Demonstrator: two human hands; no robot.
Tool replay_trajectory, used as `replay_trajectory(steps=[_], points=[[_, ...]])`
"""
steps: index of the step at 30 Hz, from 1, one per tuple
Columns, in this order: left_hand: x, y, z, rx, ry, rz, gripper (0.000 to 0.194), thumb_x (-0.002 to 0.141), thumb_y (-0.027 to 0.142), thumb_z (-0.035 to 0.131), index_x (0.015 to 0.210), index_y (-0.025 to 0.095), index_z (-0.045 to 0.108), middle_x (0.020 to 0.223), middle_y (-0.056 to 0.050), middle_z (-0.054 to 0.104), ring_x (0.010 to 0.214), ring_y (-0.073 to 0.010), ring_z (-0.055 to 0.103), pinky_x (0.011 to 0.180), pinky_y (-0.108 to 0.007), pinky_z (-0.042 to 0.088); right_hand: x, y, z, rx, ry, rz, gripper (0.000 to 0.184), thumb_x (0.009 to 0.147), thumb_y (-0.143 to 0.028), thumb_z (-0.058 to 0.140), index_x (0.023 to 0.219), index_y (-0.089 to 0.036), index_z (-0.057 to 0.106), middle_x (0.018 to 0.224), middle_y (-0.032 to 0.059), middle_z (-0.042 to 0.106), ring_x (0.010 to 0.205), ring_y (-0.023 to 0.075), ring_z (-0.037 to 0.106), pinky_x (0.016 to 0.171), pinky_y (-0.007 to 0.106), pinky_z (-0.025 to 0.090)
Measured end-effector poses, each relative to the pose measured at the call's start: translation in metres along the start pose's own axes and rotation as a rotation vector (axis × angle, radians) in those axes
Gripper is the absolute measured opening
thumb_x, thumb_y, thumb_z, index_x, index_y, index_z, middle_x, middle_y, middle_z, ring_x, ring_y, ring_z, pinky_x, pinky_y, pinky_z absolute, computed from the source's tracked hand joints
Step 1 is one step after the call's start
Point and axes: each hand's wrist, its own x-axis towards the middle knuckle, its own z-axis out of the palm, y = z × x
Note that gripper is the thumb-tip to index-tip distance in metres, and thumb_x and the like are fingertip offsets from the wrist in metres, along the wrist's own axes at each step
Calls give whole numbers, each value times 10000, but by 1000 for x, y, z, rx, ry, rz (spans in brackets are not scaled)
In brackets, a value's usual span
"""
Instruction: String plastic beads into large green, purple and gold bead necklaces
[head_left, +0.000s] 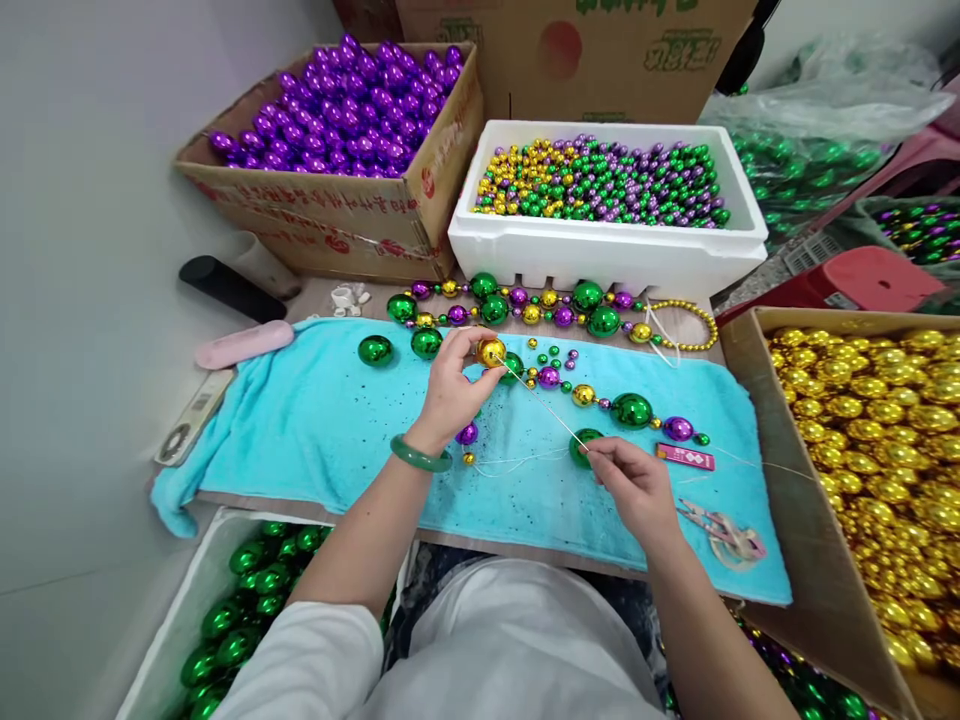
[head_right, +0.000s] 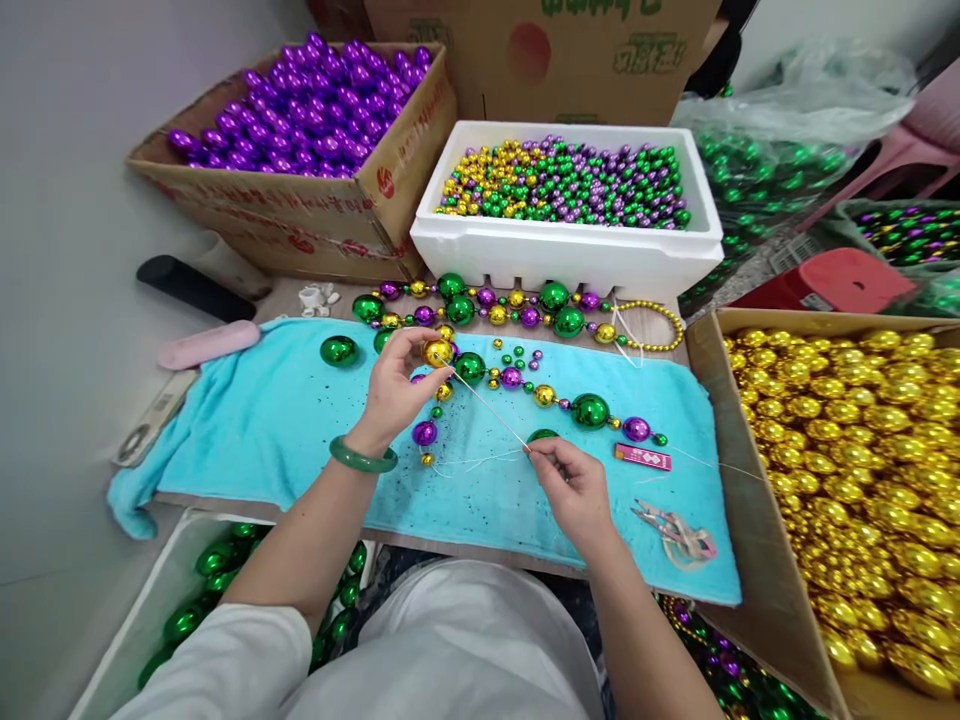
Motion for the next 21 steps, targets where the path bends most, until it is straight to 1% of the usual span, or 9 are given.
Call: replay_trajectory(steps=[6,11,16,21], points=[[-4,0,0,61,15,29,373,723,102,707,1060,226,608,1068,-40,570,978,-159,592,825,-312,559,-3,-1,-4,-3,5,-8,215,778,-366,642,772,-167,722,567,12,563,484,98,430,438,226,341],[-6,1,1,105,17,46,381,726,105,707,1073,230,608,1070,-42,566,1004,-169,581,823,-316,562,-4,-4,-6,3,14,-1,209,751,-361,658,755,-163,726,529,8,548,480,100,442,435,219,353],[-7,2,1,107,45,25,406,714,112,718,1081,218,581,1065,-49,563,944,-160,595,774,-304,562,-4,-1,-7,-4,17,9,210,753,-354,652,756,-162,734,569,20,582,480,96,426,439,224,339],[-8,1,1,133,41,38,381,719,114,714,1064,214,586,1070,-57,571,995,-176,586,794,-309,561,-5,-2,-8,-12,24,9,210,751,-355,655,754,-162,735,551,16,568,479,97,405,441,230,320]])
